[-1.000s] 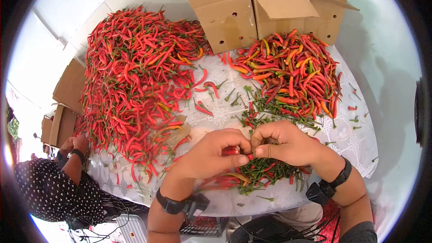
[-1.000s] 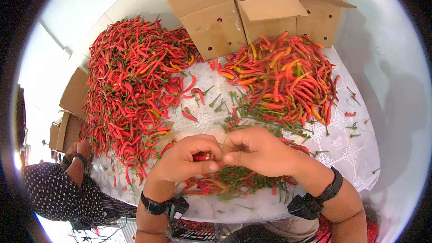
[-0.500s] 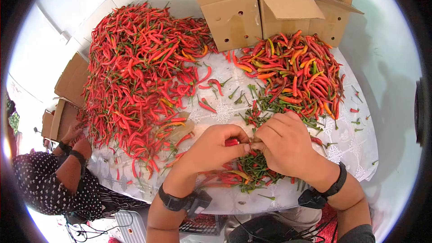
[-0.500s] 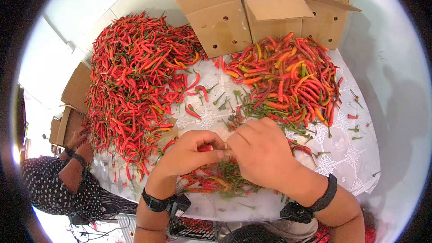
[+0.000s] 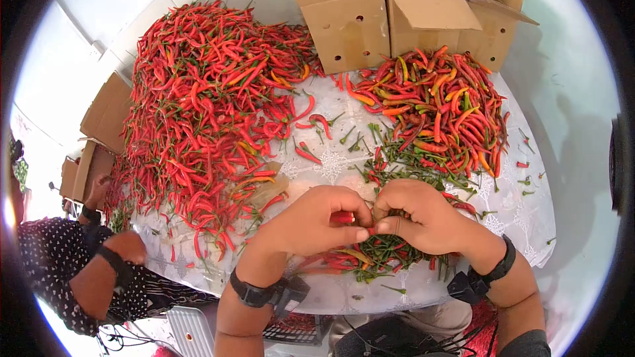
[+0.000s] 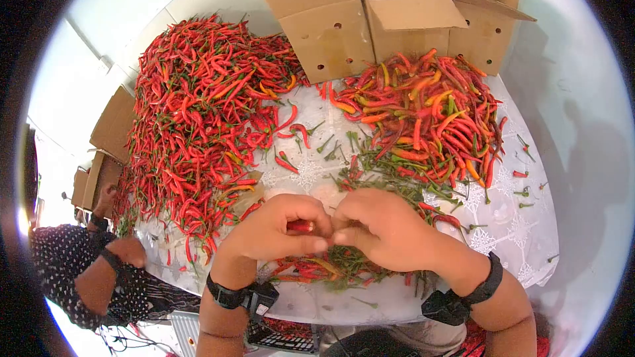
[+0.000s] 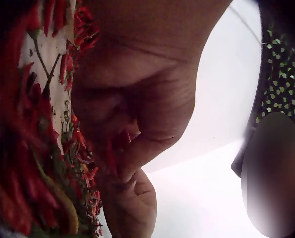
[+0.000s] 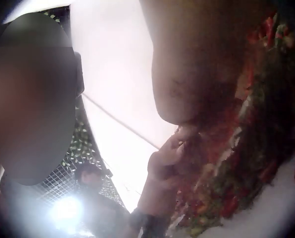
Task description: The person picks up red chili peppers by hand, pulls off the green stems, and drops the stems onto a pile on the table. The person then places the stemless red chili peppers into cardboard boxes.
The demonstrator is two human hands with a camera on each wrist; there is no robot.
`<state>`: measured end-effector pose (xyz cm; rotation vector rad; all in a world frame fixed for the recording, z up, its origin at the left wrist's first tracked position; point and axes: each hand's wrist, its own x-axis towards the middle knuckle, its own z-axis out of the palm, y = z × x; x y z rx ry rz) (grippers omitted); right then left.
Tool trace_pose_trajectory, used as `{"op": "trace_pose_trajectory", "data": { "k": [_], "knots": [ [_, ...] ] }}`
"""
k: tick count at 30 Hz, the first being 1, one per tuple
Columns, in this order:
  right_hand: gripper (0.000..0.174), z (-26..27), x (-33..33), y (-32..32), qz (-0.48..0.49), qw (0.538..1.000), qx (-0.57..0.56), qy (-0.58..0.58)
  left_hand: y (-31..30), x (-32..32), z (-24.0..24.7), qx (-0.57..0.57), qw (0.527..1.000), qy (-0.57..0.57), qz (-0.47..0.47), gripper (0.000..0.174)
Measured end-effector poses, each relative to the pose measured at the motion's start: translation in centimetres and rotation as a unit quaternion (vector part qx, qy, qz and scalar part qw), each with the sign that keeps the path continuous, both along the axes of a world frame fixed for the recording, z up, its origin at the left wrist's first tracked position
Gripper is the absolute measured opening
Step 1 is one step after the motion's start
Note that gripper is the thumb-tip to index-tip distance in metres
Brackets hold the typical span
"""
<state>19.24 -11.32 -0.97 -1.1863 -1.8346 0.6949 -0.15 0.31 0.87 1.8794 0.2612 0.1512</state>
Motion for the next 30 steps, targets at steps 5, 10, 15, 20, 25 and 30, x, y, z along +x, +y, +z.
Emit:
{"op": "trace_pose_trajectory", "data": {
  "k": [5,10,15,20,25,30],
  "knots": [
    [0.017,0.6,0.2,-0.1,0.062,0.982,-0.136,0.119,0.3,0.0,0.1,-0.009,0.999,-0.03,-0.036,0.019],
    [0.017,0.2,0.4,-0.3,0.061,0.936,-0.216,0.272,0.4,-0.3,0.3,-0.024,1.0,-0.017,0.003,0.022],
    [0.015,0.3,0.6,0.1,-0.12,0.987,-0.058,0.091,2.0,-1.4,0.2,-0.237,0.962,-0.018,0.132,0.027],
    [0.019,-0.3,-0.1,0.3,-0.164,0.972,0.106,-0.13,3.1,-1.6,-0.3,-0.321,0.922,-0.057,0.209,0.02],
    [0.023,-0.9,-2.2,0.7,-0.099,0.952,0.137,-0.257,3.1,-1.1,-0.6,-0.296,0.923,-0.018,0.246,0.012],
    [0.019,-1.4,-2.8,0.6,-0.105,0.94,0.115,-0.304,2.6,-0.6,-0.7,-0.338,0.896,-0.049,0.284,0.012]
  ]
}}
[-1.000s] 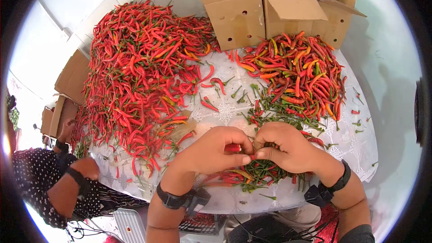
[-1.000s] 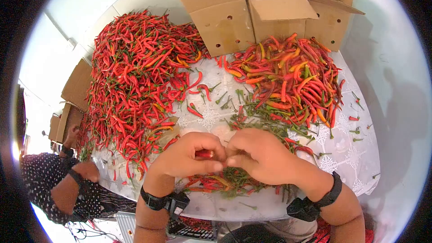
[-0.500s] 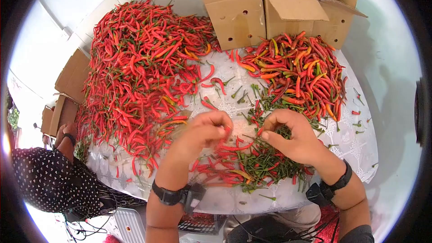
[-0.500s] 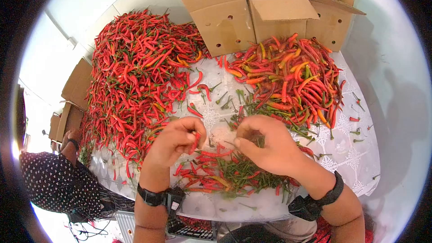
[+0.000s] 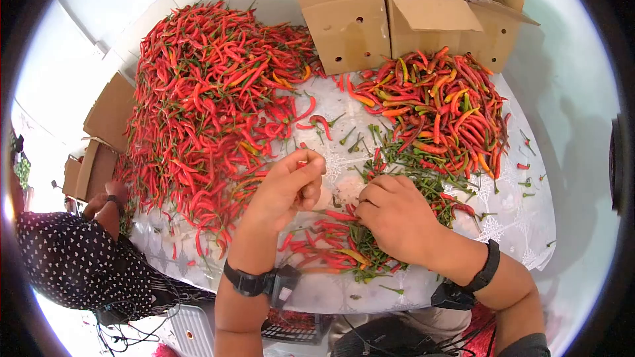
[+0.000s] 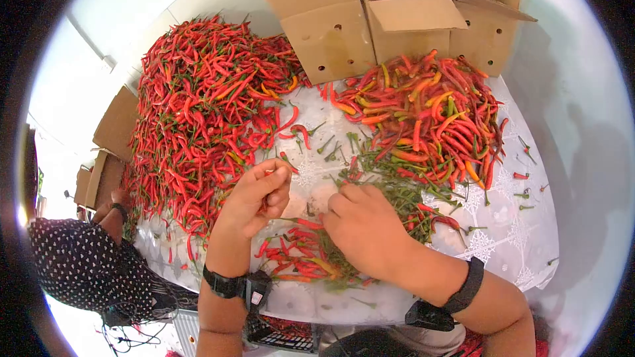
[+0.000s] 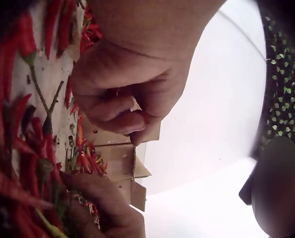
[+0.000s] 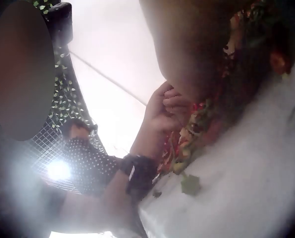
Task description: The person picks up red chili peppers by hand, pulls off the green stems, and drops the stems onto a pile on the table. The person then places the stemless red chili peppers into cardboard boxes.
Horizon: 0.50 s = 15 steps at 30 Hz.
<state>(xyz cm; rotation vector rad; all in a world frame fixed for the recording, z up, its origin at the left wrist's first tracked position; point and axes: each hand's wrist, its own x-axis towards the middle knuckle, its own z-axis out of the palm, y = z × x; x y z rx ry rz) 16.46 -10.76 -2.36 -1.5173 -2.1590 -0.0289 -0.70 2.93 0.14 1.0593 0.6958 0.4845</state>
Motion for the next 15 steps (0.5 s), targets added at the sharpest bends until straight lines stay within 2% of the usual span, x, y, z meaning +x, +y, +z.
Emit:
{"op": "trace_pose_trajectory", "data": {
  "k": [1,4,9,13,15],
  "knots": [
    [0.018,0.2,0.1,-0.1,-0.003,1.0,-0.003,0.0,-0.2,0.1,0.1,-0.003,1.0,-0.009,0.02,0.012],
    [0.016,0.8,0.2,-0.5,-0.083,0.988,0.005,0.129,-0.7,0.1,0.9,0.011,0.991,-0.051,0.125,0.014],
    [0.013,1.6,0.5,-0.7,-0.108,0.965,0.05,0.234,-0.2,-0.1,0.7,0.008,0.962,-0.127,0.244,0.016],
    [0.013,2.1,0.0,-0.9,-0.091,0.933,0.013,0.347,-0.3,-0.2,0.7,-0.033,0.99,-0.036,0.13,0.01],
    [0.012,2.0,-0.1,-0.9,-0.082,0.928,0.008,0.364,-1.7,0.6,1.2,-0.046,0.997,0.011,0.069,0.012]
  ]
}}
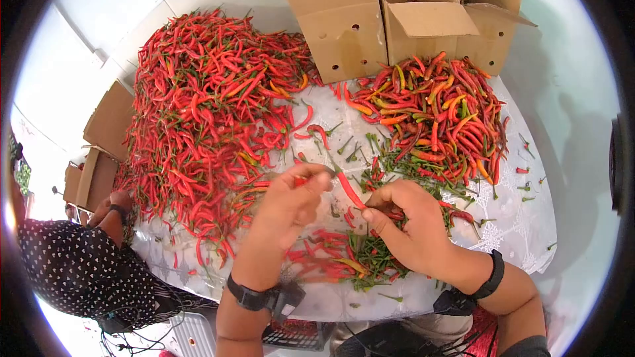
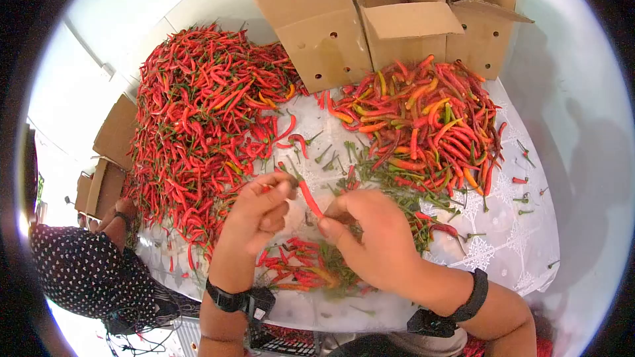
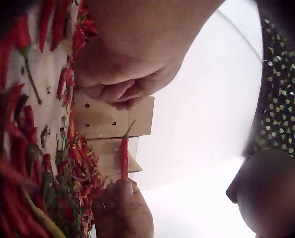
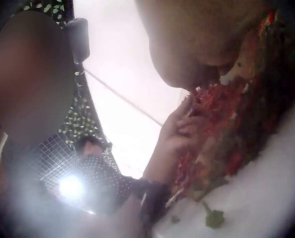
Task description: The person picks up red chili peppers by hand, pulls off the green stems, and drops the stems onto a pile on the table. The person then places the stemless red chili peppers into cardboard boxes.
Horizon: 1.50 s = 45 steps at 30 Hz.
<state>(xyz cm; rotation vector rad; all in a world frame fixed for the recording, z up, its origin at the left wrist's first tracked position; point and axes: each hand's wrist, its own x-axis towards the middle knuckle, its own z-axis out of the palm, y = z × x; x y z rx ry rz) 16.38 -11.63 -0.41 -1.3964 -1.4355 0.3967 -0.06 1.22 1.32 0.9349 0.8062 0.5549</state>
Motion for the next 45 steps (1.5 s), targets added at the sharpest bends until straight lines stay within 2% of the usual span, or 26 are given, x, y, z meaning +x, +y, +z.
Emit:
{"op": "trace_pose_trajectory", "data": {
  "k": [4,10,13,16,19,20,23,28,31,34,40,43,45],
  "knots": [
    [0.012,-0.2,0.1,-0.2,0.038,0.999,-0.022,-0.005,-1.1,0.6,-0.9,-0.015,0.999,-0.028,-0.04,0.017],
    [0.014,-0.5,0.3,0.0,0.096,0.994,0.024,-0.056,-1.2,0.6,-0.5,-0.016,0.996,-0.023,-0.087,0.021],
    [0.016,-0.1,0.5,-0.1,0.042,0.998,0.015,0.047,-1.4,0.3,-0.6,0.024,0.992,-0.012,-0.122,0.026],
    [0.017,-0.1,1.0,0.0,0.051,0.975,-0.054,0.208,-1.3,-0.1,-1.0,0.054,0.978,0.033,-0.2,0.029],
    [0.018,0.3,1.7,-0.1,0.112,0.977,-0.099,0.154,-1.3,0.0,-0.9,0.106,0.965,0.101,-0.218,0.028],
    [0.018,0.3,1.6,-0.1,0.104,0.979,-0.092,0.149,-1.2,-0.3,-0.7,0.068,0.971,0.101,-0.206,0.028],
    [0.019,-0.1,1.4,0.0,0.113,0.979,-0.062,0.16,-1.9,-0.1,0.9,0.083,0.963,0.112,-0.229,0.026],
    [0.015,0.1,1.8,-0.2,0.141,0.977,-0.067,0.142,-1.5,-0.2,0.1,0.111,0.952,0.092,-0.269,0.023],
    [0.019,-0.6,2.0,-0.1,0.193,0.944,-0.097,0.25,-1.7,-0.1,0.7,0.127,0.947,0.071,-0.288,0.021],
    [0.018,-1.0,1.7,0.1,0.242,0.881,-0.113,0.39,-1.6,-0.2,0.7,0.111,0.945,0.078,-0.297,0.02],
    [0.016,-1.7,1.9,0.2,0.257,0.819,-0.191,0.476,-1.1,-0.8,-1.0,0.103,0.948,0.067,-0.294,0.019],
    [0.018,-1.1,1.6,0.1,0.232,0.76,-0.22,0.566,-1.0,-0.6,-1.5,0.118,0.953,0.027,-0.277,0.019],
    [0.018,-0.4,1.4,0.0,0.196,0.759,-0.232,0.575,-1.1,-0.5,-1.4,0.111,0.958,0.022,-0.265,0.02]
  ]
}}
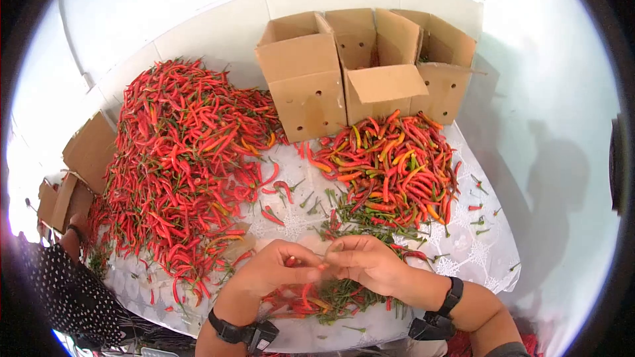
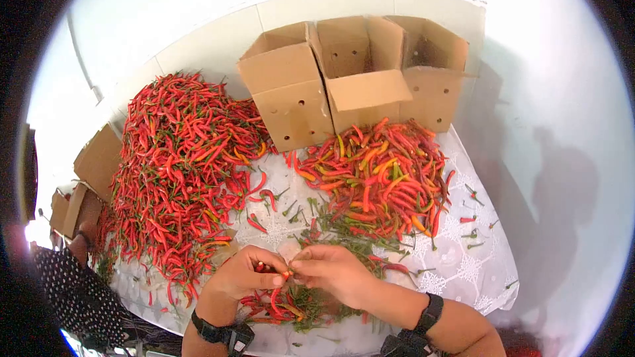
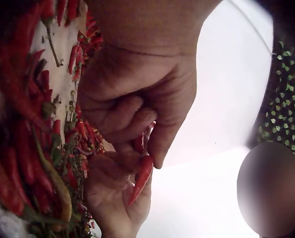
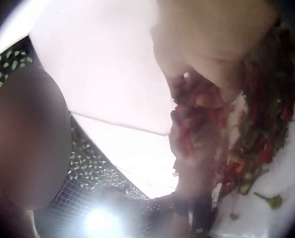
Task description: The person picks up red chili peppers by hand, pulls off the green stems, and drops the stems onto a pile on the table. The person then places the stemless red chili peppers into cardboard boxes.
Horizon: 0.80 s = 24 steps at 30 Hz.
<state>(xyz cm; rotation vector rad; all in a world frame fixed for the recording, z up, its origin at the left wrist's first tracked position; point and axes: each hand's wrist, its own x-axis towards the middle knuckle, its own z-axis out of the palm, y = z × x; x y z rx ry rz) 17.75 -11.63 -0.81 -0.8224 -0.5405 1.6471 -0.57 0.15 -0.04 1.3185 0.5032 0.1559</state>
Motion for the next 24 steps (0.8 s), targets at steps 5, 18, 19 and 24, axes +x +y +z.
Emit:
{"op": "trace_pose_trajectory", "data": {
  "k": [5,18,19,24],
  "knots": [
    [0.012,-0.6,0.2,0.3,-0.086,0.996,-0.004,-0.021,0.3,0.3,-0.2,-0.066,0.998,-0.002,0.006,0.021],
    [0.012,2.4,2.6,-0.5,-0.159,0.616,0.263,-0.725,2.9,-0.2,0.1,-0.356,0.887,-0.108,0.274,0.016],
    [0.013,3.0,3.0,-0.9,-0.151,0.617,0.241,-0.734,3.3,-0.8,0.6,-0.36,0.873,-0.126,0.304,0.014],
    [0.013,3.5,6.4,-1.9,-0.117,0.615,0.218,-0.749,2.2,-1.0,10.0,-0.043,0.824,-0.266,0.498,0.012]
  ]
}}
